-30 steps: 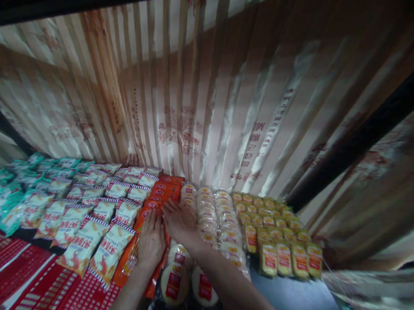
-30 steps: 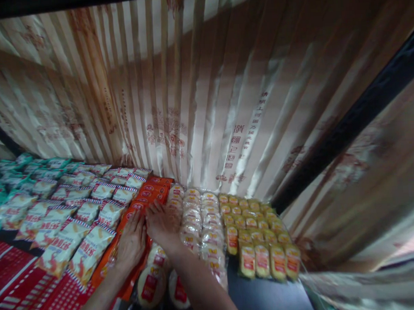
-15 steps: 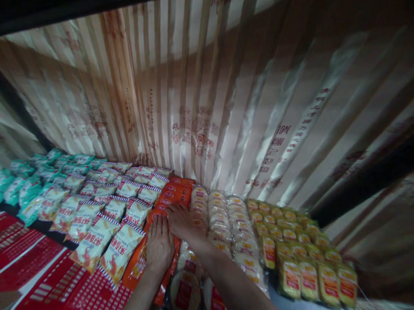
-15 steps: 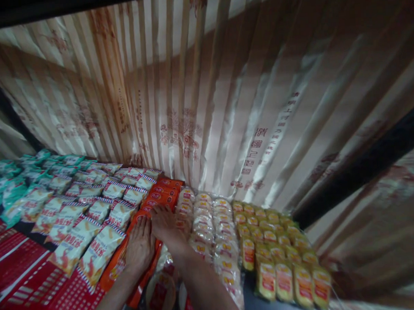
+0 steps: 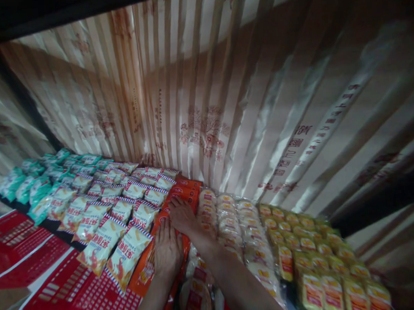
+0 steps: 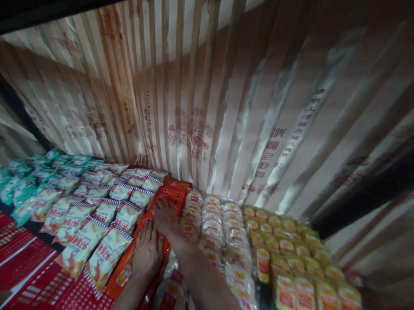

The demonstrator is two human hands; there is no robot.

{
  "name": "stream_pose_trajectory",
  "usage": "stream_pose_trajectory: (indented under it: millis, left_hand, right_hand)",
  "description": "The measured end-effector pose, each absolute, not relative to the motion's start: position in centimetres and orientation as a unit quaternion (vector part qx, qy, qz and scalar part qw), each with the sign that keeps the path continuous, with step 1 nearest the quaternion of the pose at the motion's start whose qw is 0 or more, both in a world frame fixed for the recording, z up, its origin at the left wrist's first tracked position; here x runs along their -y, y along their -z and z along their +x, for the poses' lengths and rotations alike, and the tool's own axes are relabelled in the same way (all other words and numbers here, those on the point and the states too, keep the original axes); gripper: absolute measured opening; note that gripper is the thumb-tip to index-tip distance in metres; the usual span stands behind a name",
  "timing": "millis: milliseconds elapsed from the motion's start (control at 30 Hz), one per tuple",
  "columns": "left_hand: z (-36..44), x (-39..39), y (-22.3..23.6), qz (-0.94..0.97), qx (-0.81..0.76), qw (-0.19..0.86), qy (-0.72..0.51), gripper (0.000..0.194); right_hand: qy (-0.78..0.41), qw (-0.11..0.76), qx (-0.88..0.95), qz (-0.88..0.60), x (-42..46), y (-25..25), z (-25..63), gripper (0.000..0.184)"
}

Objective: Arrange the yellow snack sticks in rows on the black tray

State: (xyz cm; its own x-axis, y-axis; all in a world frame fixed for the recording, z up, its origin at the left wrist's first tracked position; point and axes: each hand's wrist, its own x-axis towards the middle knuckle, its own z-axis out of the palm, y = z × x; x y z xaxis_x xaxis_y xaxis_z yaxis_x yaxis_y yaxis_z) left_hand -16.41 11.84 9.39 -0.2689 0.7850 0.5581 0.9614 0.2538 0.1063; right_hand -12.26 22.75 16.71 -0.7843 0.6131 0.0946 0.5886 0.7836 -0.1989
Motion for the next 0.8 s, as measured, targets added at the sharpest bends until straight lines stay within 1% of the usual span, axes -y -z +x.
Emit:
stream_pose_trajectory:
  millis: [233, 800]
  left_hand:
    - [-16.36, -11.98, -9.31, -0.568, 0.772, 0.202, 0.199, 0.045]
    - [-16.02, -11.73, -9.98, -0.569, 0.773, 0.214, 0.183, 0.044]
  right_hand:
    - [-0.068, 0.07, 0.948, -0.303, -22.96, -16.53, -11.52, 0.036]
    - [-0.063, 0.072, 0.946, -0.309, -22.61, -15.93, -11.25, 0.042]
